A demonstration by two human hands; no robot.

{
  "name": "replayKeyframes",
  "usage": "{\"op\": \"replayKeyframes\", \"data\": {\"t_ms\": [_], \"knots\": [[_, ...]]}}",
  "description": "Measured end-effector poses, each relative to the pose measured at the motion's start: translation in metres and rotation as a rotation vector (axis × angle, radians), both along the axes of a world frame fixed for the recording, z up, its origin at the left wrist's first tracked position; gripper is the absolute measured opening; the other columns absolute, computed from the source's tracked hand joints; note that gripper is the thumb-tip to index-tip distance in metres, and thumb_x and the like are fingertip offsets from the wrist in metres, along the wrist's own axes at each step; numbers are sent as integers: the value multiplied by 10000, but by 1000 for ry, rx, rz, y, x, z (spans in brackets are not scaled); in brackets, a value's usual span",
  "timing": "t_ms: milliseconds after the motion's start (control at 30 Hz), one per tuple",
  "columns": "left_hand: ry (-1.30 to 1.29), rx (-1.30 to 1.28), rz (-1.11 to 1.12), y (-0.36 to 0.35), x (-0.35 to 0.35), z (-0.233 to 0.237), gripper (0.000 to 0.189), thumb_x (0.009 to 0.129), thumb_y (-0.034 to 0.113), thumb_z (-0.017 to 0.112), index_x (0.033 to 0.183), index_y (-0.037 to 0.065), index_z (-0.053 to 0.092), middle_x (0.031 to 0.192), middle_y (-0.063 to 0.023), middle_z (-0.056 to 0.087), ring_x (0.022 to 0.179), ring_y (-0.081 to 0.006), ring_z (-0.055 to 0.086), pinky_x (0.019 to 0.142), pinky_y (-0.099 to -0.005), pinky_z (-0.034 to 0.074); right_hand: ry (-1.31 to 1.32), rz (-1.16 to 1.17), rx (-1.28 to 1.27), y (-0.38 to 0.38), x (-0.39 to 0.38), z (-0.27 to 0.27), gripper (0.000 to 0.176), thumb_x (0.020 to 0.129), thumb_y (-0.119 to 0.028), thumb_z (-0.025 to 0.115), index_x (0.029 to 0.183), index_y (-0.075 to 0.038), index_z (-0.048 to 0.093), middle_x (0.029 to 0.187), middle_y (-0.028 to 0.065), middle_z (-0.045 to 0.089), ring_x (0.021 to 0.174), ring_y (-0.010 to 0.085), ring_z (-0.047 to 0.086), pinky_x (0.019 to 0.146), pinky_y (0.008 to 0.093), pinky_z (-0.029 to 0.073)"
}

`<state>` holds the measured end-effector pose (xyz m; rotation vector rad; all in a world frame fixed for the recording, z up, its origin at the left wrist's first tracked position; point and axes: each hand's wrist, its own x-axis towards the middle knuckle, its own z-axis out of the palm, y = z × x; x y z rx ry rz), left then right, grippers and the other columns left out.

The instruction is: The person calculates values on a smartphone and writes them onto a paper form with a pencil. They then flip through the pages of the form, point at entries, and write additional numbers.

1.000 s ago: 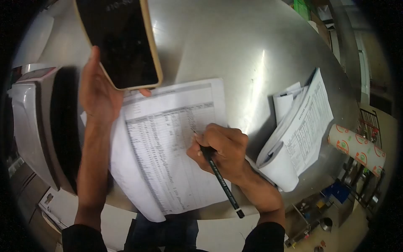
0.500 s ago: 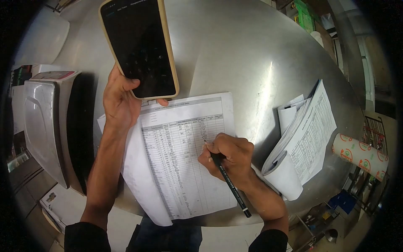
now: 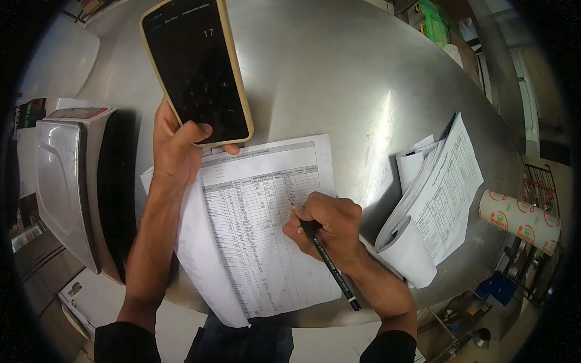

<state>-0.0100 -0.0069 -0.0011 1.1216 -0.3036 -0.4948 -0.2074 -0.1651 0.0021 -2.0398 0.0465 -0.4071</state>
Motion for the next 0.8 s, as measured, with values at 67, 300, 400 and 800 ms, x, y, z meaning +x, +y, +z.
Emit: {"op": "replayKeyframes", "data": {"t_ms": [67, 300, 400, 800], "knots": [[-67, 46, 7, -2, -2, 1, 478, 831, 77, 705, 1235, -60, 490, 957, -202, 708, 714, -244, 755, 515, -318, 653, -2, 3, 4, 0, 0, 0, 362, 763, 78, 752, 677, -56, 427, 543, 55, 451, 428, 101, 440, 405, 251, 351], [2, 20, -21, 1, 0, 4, 533, 844, 156, 729, 1255, -69, 476, 985, -210, 713, 721, -253, 754, 491, -317, 646, 1, 4, 4, -1, 0, -1, 351, 759, 85, 754, 687, -51, 439, 551, 58, 459, 429, 101, 442, 408, 248, 357], [111, -191, -38, 1, 2, 1, 514, 790, 37, 629, 1267, -62, 464, 1008, -214, 703, 735, -268, 755, 494, -336, 653, 0, 3, 0, 0, 0, 1, 347, 757, 85, 755, 690, -50, 443, 552, 58, 456, 428, 102, 441, 408, 247, 358], [-36, -37, 3, -2, -2, 2, 506, 868, 160, 700, 1274, -39, 472, 1004, -186, 698, 731, -227, 751, 503, -311, 643, 9, -6, 5, 1, 0, 1, 390, 750, 90, 757, 677, -59, 404, 553, 61, 437, 430, 104, 447, 415, 245, 368]]}}
